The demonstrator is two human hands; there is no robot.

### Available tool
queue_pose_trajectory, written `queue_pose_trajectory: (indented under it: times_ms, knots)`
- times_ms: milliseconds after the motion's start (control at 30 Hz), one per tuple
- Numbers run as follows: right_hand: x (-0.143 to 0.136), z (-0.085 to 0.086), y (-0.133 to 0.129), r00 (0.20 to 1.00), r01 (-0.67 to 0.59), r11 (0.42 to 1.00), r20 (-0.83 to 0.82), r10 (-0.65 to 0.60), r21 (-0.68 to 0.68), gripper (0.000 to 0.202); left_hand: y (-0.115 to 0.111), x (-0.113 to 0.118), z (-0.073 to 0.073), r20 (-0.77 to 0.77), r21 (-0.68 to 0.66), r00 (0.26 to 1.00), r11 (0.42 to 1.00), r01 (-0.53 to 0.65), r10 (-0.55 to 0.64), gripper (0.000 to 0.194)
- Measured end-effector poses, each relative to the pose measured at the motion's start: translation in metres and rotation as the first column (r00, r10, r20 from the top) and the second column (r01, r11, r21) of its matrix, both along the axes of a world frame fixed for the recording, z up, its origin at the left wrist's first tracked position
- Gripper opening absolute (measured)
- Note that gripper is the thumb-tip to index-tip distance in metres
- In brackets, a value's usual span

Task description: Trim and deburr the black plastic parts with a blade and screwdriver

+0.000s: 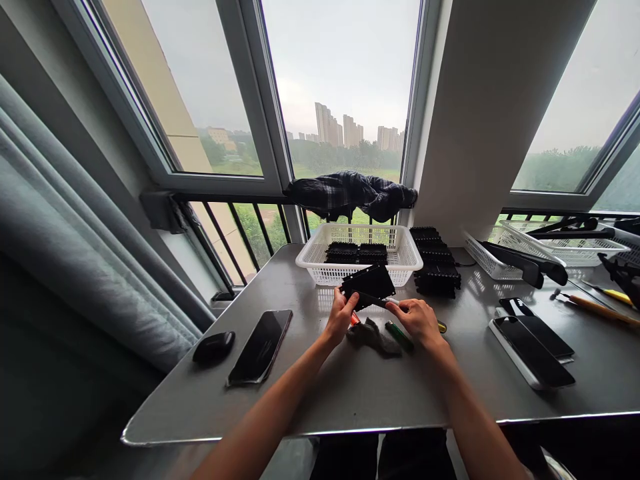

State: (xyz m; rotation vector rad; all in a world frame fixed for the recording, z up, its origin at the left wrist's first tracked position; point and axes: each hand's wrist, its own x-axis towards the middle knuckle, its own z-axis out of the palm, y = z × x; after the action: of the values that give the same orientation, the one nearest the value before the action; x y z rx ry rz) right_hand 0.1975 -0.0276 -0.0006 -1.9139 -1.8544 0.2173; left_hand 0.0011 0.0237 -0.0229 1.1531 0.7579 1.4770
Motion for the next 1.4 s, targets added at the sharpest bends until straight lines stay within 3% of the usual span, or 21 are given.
queue_pose_trajectory:
  times_ms: [233,400,633,967,1100,1400]
  knots:
    - [-0.001,0.006,-0.004,0.998,0.028,0.999,0.047,-0.029,0.023,0.058,-0.003,-0.002,0.004,-0.135,0.029,0.989,0.998,-0.064,0.067,0.039]
    - [-0.001,0.006,-0.004,0.995,0.047,0.998,0.089,-0.05,0.036,0.059,-0.003,-0.003,0.005,-0.112,0.003,0.99,0.996,-0.088,0.088,0.044]
    - [-0.003,0.0,-0.002,0.995,0.017,0.998,0.095,-0.022,0.058,0.057,0.0,-0.004,0.004,-0.049,-0.009,0.999,1.0,0.01,-0.01,0.041]
    - [0.015,0.002,0.0,0.987,0.109,0.985,0.103,-0.123,0.135,0.056,0.007,-0.013,0.012,0.016,-0.014,0.999,0.999,-0.043,0.044,0.042]
    - [0.018,0.001,0.0,0.989,0.11,0.986,0.086,-0.121,0.126,0.056,0.009,-0.015,0.01,-0.022,-0.019,1.0,1.0,-0.005,0.004,0.041]
    - [0.023,0.003,0.0,0.992,0.102,0.985,0.054,-0.11,0.139,0.059,0.014,-0.018,0.011,-0.004,0.003,0.999,0.999,-0.046,0.046,0.043]
